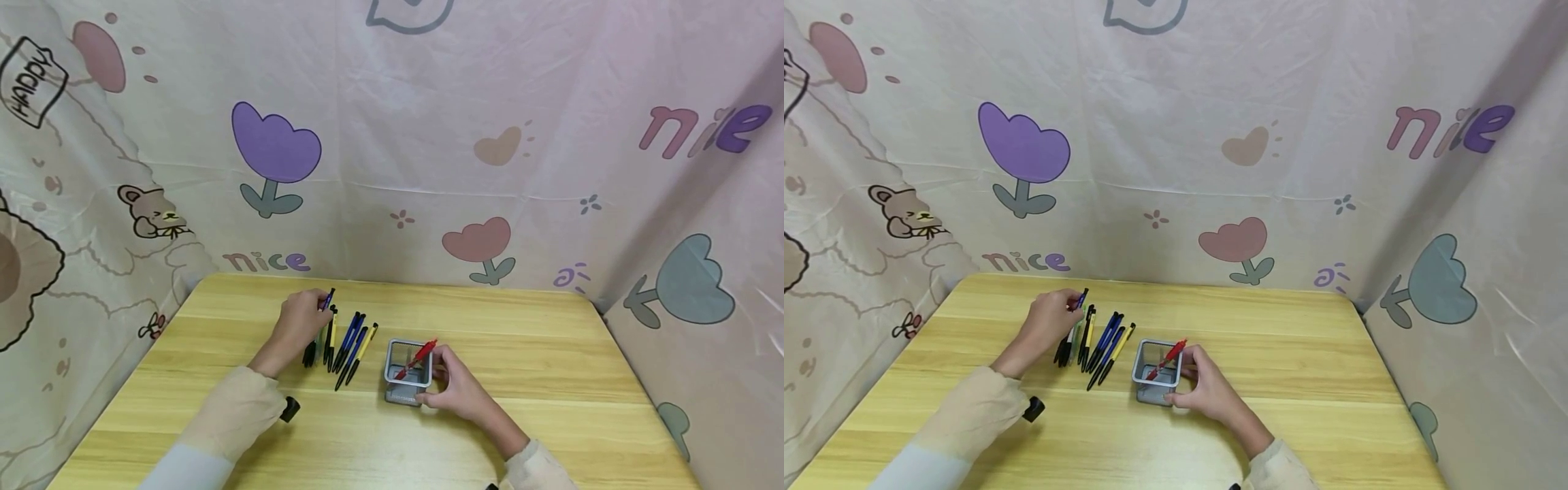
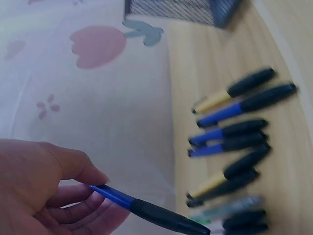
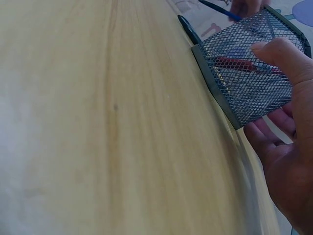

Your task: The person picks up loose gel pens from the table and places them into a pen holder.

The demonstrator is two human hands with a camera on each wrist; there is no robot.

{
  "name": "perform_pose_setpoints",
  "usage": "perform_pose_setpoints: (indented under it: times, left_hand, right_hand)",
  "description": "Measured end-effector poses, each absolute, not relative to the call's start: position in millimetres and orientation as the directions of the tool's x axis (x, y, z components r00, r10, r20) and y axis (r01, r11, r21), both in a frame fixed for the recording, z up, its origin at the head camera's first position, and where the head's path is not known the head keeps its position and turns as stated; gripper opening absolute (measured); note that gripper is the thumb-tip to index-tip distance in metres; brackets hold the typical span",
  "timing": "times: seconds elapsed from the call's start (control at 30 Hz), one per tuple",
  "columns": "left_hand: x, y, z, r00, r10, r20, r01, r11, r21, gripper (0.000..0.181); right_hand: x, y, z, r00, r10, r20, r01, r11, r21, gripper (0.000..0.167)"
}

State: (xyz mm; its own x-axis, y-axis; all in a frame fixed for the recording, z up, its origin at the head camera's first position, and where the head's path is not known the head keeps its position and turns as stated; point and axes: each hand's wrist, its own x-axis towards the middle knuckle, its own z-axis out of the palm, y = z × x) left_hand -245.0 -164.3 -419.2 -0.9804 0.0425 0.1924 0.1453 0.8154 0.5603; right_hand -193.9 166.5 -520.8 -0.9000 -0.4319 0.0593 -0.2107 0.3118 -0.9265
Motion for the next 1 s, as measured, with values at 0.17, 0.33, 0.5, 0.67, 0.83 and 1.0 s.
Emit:
perform_pose_setpoints:
  times: [0.17, 0.33, 0.5, 0.67, 0.83, 1.0]
  left_hand:
    - [-237.2, -148.2, -407.2, -0.965, 0.083, 0.249, 0.214, 0.797, 0.565, 0.033]
    - [-227.6, -131.4, -397.3, -0.944, 0.111, 0.310, 0.277, 0.776, 0.566, 0.031]
    - [-217.9, -114.0, -387.9, -0.931, 0.137, 0.339, 0.324, 0.739, 0.591, 0.027]
    - [-207.6, -96.4, -379.6, -0.919, 0.165, 0.358, 0.367, 0.692, 0.621, 0.025]
    - [-200.8, -79.5, -375.4, -0.903, 0.204, 0.379, 0.417, 0.630, 0.655, 0.024]
    - [-195.9, -65.7, -374.1, -0.879, 0.222, 0.422, 0.465, 0.592, 0.658, 0.023]
  right_hand:
    - [-194.0, 166.5, -522.1, -0.898, -0.436, 0.060, -0.210, 0.307, -0.928, 0.070]
    - [-193.8, 166.8, -522.5, -0.902, -0.430, 0.047, -0.194, 0.305, -0.932, 0.070]
    - [-193.8, 167.2, -521.9, -0.900, -0.432, 0.054, -0.201, 0.304, -0.931, 0.070]
    - [-193.9, 167.4, -522.0, -0.896, -0.439, 0.060, -0.207, 0.295, -0.933, 0.071]
    - [-193.3, 169.4, -523.8, -0.893, -0.446, 0.063, -0.204, 0.276, -0.939, 0.072]
    - [-193.8, 170.3, -524.9, -0.882, -0.464, 0.084, -0.218, 0.243, -0.945, 0.072]
